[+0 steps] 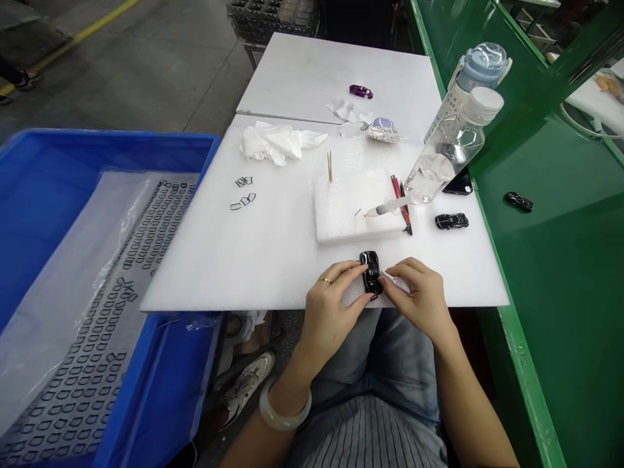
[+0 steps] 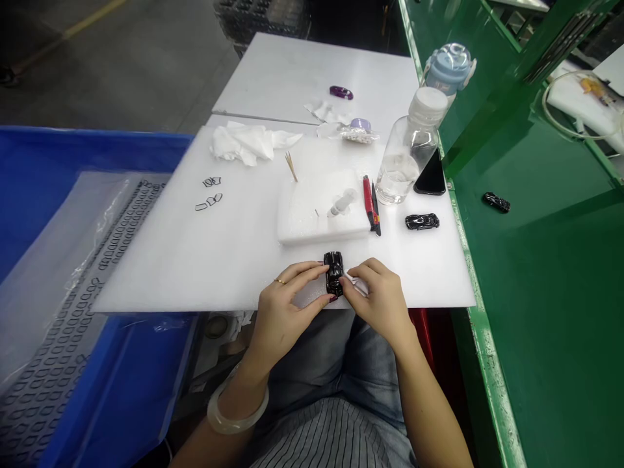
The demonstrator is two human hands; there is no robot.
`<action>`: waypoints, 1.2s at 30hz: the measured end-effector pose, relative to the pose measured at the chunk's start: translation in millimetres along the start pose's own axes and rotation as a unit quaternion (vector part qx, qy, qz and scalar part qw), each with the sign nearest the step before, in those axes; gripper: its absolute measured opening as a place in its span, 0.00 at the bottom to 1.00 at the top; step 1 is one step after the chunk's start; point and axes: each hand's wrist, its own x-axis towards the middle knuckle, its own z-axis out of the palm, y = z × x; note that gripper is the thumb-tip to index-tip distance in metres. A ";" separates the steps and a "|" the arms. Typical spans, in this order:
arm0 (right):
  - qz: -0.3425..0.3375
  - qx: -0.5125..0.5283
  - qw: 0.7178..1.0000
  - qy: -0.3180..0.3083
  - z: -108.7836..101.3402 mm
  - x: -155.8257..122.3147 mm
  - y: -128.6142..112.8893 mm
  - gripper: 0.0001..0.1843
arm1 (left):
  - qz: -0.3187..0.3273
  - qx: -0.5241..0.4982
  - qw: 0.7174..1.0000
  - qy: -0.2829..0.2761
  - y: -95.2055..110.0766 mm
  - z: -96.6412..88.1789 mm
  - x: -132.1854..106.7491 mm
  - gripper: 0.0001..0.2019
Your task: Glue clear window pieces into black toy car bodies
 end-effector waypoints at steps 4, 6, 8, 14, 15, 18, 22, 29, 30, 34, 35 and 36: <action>-0.005 -0.012 1.000 0.001 0.1 0.9 -1.9 0.04 | 0.011 0.010 1.000 -0.008 -3.4 0.4 -0.8 0.20; 0.000 -0.019 1.000 -0.002 0.3 1.4 -2.9 0.04 | 0.016 0.012 1.000 -0.008 -4.1 1.1 -0.9 0.20; 0.010 -0.029 0.999 -0.011 1.4 2.8 -4.0 0.05 | 0.020 0.013 1.000 -0.008 -4.4 1.7 -0.6 0.20; 0.037 -0.050 0.996 -0.058 -4.2 6.8 -6.4 0.05 | 0.023 0.016 1.000 -0.006 -4.8 3.0 0.0 0.20; 0.034 -0.039 0.996 -0.075 -10.8 6.3 -7.4 0.04 | 0.024 0.016 1.000 -0.006 -4.8 3.1 -0.3 0.20; 0.001 -0.016 0.998 -0.059 -42.0 3.8 -12.2 0.04 | 0.032 0.018 0.999 0.000 -5.6 3.7 -1.9 0.20; -0.085 -0.163 0.880 0.439 -82.4 8.3 -10.9 0.08 | 0.060 0.025 0.998 0.021 -7.2 5.5 -3.8 0.23; -0.010 -0.217 0.956 0.198 -56.5 6.0 19.1 0.14 | 0.130 -0.017 0.982 0.138 -8.1 -6.1 -24.7 0.09; 0.013 -0.196 0.963 0.183 -41.2 1.5 17.2 0.15 | 0.136 -0.016 0.978 0.155 -9.5 -8.2 -33.0 0.08; 0.014 -0.160 0.980 0.121 26.5 -10.3 -10.9 0.23 | 0.115 -0.003 0.983 0.141 -24.9 -5.2 -80.3 0.14; 0.004 -0.175 0.978 0.114 38.5 -9.8 -18.4 0.23 | 0.110 0.000 0.986 0.126 -32.4 -1.1 -94.8 0.14; -0.002 -0.189 0.975 0.113 45.7 -8.3 -23.7 0.21 | 0.093 0.010 0.990 0.103 -41.7 4.0 -109.8 0.11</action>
